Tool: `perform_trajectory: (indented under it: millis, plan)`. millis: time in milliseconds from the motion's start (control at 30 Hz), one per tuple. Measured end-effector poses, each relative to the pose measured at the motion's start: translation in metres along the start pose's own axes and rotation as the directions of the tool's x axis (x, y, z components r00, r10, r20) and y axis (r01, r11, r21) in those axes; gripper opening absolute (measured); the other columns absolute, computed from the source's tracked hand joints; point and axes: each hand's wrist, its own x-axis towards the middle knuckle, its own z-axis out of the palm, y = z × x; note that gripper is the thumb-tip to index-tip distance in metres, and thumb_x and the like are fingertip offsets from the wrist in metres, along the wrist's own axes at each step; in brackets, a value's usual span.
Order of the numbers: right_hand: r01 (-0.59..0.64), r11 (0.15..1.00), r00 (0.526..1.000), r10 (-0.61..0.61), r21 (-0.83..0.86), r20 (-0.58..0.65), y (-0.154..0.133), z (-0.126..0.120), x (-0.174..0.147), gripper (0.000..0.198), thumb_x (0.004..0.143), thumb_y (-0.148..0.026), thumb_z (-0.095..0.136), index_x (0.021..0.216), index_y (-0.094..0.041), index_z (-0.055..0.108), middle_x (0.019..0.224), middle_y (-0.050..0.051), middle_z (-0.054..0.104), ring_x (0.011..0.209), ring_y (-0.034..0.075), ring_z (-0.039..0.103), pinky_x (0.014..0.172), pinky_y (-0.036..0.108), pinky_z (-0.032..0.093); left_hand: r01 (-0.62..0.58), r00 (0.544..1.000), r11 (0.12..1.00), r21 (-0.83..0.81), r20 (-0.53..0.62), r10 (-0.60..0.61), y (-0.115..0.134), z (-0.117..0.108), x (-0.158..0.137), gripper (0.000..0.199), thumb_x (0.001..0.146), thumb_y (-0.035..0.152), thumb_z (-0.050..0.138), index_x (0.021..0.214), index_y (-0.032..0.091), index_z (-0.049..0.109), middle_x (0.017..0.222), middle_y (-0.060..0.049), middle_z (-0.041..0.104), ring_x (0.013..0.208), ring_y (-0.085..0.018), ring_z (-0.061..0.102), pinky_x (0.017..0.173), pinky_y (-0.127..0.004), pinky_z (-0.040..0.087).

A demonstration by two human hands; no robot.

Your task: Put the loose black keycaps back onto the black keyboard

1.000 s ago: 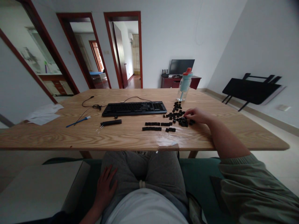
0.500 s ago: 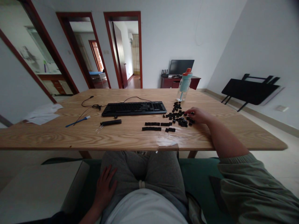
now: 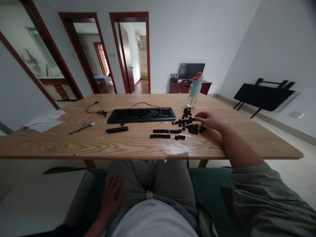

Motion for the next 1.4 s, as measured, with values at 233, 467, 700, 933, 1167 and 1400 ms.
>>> perform_trajectory:
  millis: [233, 467, 700, 933, 1167, 1400]
  plan:
    - [-0.011, 0.836, 0.993, -0.053, 0.549, 0.101, -0.007, -0.007, -0.007, 0.039, 0.073, -0.052, 0.077, 0.094, -0.021, 0.067, 0.073, -0.001, 0.056, 0.058, 0.010, 0.044, 0.051, 0.025, 0.037, 0.004, 1.000, 1.000, 0.009, -0.004, -0.004, 0.000, 0.000, -0.001, 0.046, 0.094, 0.037, 0.046, 0.137, 0.026, 0.059, 0.154, -0.009, 0.045, 0.145, -0.032, 0.036, 0.110, -0.057, 0.039]
    - [-0.029, 0.852, 0.989, -0.051, 0.523, 0.139, -0.008, -0.006, -0.008, 0.041, 0.072, -0.054, 0.078, 0.092, -0.020, 0.068, 0.073, 0.001, 0.057, 0.058, 0.011, 0.045, 0.052, 0.026, 0.037, -0.025, 0.999, 0.999, 0.020, -0.026, 0.026, -0.003, 0.002, 0.000, 0.045, 0.094, 0.037, 0.046, 0.136, 0.025, 0.060, 0.153, -0.010, 0.047, 0.144, -0.031, 0.038, 0.111, -0.056, 0.039]
    - [0.009, 0.991, 1.000, -0.009, 0.137, -0.001, 0.000, 0.000, 0.000, 0.029, 0.078, -0.049, 0.070, 0.087, -0.021, 0.071, 0.073, 0.003, 0.065, 0.062, 0.015, 0.053, 0.058, 0.028, 0.043, 0.007, 1.000, 1.000, 0.021, 0.013, -0.007, -0.001, 0.000, -0.001, 0.046, 0.096, 0.037, 0.044, 0.138, 0.025, 0.059, 0.155, -0.009, 0.044, 0.146, -0.031, 0.035, 0.111, -0.057, 0.038]
    - [-0.006, 0.968, 1.000, 0.011, -0.250, 0.018, 0.004, 0.002, 0.003, 0.024, 0.078, -0.040, 0.070, 0.089, -0.020, 0.078, 0.079, 0.006, 0.074, 0.065, 0.019, 0.062, 0.063, 0.031, 0.047, -0.006, 1.000, 1.000, 0.008, -0.007, 0.006, 0.000, 0.000, 0.000, 0.046, 0.094, 0.036, 0.047, 0.137, 0.026, 0.059, 0.154, -0.009, 0.046, 0.144, -0.031, 0.037, 0.111, -0.056, 0.039]
    - [0.153, 0.958, 0.988, -0.145, -0.244, 0.050, -0.004, 0.003, 0.001, 0.019, 0.077, -0.036, 0.071, 0.087, -0.023, 0.079, 0.094, 0.006, 0.076, 0.076, 0.019, 0.064, 0.070, 0.031, 0.050, 0.001, 1.000, 1.000, 0.001, 0.000, -0.001, 0.001, -0.002, 0.001, 0.046, 0.094, 0.038, 0.045, 0.134, 0.025, 0.062, 0.153, -0.009, 0.047, 0.144, -0.032, 0.037, 0.110, -0.057, 0.040]
    - [0.195, 0.969, 0.951, -0.150, -0.149, 0.272, -0.017, 0.011, -0.002, 0.024, 0.074, -0.042, 0.074, 0.088, -0.023, 0.081, 0.087, 0.005, 0.075, 0.072, 0.019, 0.062, 0.064, 0.030, 0.050, 0.035, 0.999, 0.999, 0.006, 0.012, -0.035, 0.004, -0.003, 0.001, 0.047, 0.094, 0.039, 0.045, 0.137, 0.027, 0.060, 0.154, -0.008, 0.046, 0.144, -0.032, 0.037, 0.110, -0.058, 0.039]
